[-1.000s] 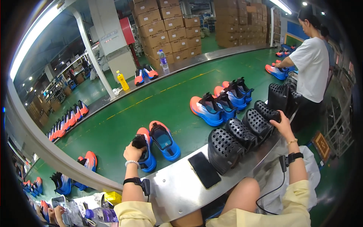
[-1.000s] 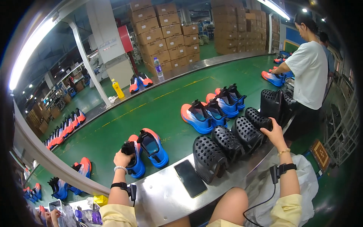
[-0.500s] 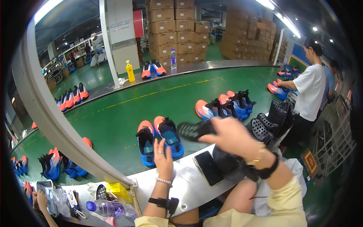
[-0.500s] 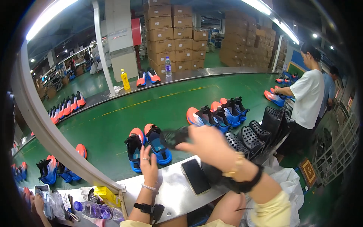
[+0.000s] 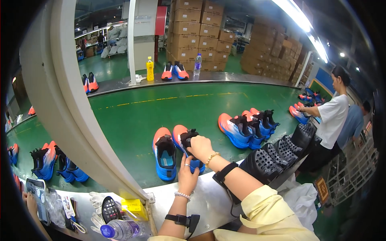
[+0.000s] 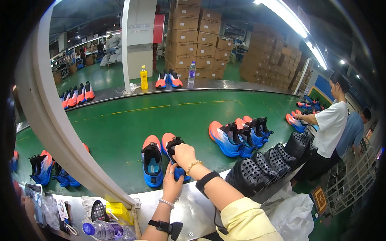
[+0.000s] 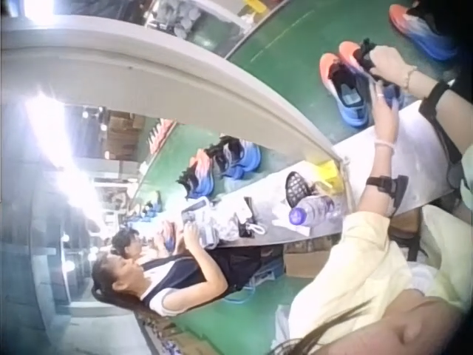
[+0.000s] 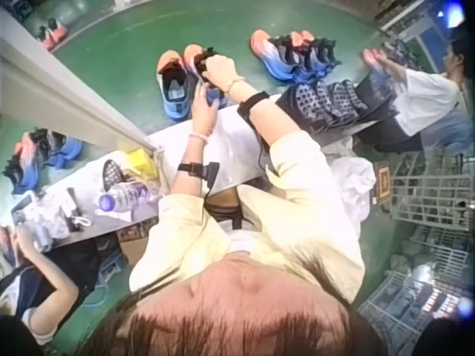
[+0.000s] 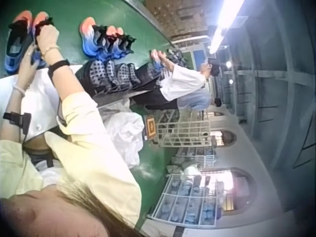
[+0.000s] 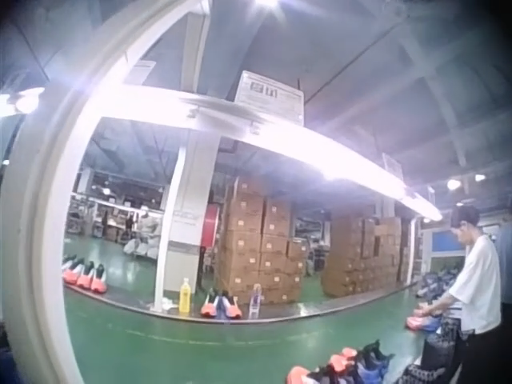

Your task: Fitting black plastic shoe trees or molds into sneakers on an assembly line.

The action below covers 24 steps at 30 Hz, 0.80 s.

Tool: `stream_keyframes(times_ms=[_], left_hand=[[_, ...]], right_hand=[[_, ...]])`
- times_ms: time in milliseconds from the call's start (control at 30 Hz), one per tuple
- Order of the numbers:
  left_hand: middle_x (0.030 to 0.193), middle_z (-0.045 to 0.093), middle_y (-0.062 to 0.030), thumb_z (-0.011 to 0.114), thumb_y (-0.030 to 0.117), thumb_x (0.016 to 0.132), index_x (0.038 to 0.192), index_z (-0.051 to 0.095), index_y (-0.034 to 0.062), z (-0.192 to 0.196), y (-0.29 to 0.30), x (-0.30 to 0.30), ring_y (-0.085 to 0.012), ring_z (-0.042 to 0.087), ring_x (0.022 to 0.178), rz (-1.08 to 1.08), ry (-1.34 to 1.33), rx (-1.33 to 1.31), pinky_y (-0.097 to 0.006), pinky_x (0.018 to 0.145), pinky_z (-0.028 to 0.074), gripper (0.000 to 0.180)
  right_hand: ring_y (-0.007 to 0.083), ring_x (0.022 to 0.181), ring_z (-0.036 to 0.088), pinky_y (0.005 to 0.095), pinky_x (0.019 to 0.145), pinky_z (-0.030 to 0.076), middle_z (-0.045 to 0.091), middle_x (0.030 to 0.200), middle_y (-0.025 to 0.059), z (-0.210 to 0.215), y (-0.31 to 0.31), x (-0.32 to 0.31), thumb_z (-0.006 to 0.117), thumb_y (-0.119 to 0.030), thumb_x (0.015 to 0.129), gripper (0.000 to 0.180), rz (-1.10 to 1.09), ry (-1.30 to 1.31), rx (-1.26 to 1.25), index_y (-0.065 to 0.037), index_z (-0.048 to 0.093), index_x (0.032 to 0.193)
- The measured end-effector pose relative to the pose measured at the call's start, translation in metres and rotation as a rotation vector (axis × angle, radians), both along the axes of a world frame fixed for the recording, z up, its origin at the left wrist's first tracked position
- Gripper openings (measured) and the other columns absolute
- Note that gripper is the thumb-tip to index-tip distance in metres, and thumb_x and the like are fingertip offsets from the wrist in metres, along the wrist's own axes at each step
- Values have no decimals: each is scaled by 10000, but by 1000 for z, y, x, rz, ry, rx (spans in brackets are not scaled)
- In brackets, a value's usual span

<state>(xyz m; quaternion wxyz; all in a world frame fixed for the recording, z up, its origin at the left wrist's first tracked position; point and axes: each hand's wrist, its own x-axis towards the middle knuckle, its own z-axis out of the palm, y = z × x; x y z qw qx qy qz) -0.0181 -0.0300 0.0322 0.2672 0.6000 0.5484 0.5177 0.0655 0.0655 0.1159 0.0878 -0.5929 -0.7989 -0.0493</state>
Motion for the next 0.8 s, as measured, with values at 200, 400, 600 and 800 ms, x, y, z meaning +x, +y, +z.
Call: stream_keyframes(times_ms=[200, 400, 600, 800], left_hand=[[1429, 437, -255, 694, 108, 760, 1191, 558, 82, -2, 1, 1, -415, 511, 1234, 29, -17, -18, -426, 1000, 440, 452], [1419, 459, -216, 778, 209, 757, 1183, 565, 97, 3, 1, 5, -404, 561, 1159, 110, 65, -38, -434, 928, 480, 489], [1411, 467, -180, 789, 237, 754, 1153, 568, 87, 0, 0, -3, -396, 596, 1084, 137, 114, -18, -440, 872, 502, 480], [1391, 473, -191, 781, 210, 755, 1115, 566, 87, 1, 0, -5, -403, 583, 1102, 125, 87, 25, -440, 887, 497, 437]], right_hand=[[328, 837, 709, 403, 750, 581, 705, 859, 183, -31, 19, -6, 721, -195, 722, 212, -146, 196, -104, -23, 717, 846], [361, 863, 696, 415, 798, 567, 702, 882, 218, -24, 30, -2, 703, -300, 730, 320, -131, 249, -255, -6, 728, 855], [378, 861, 689, 439, 794, 559, 695, 877, 239, 3, 14, -13, 642, -341, 801, 372, -130, 334, -284, 17, 721, 861], [396, 823, 677, 458, 755, 545, 678, 822, 263, -15, 18, -9, 561, -436, 876, 503, -77, 326, -173, 41, 704, 806]])
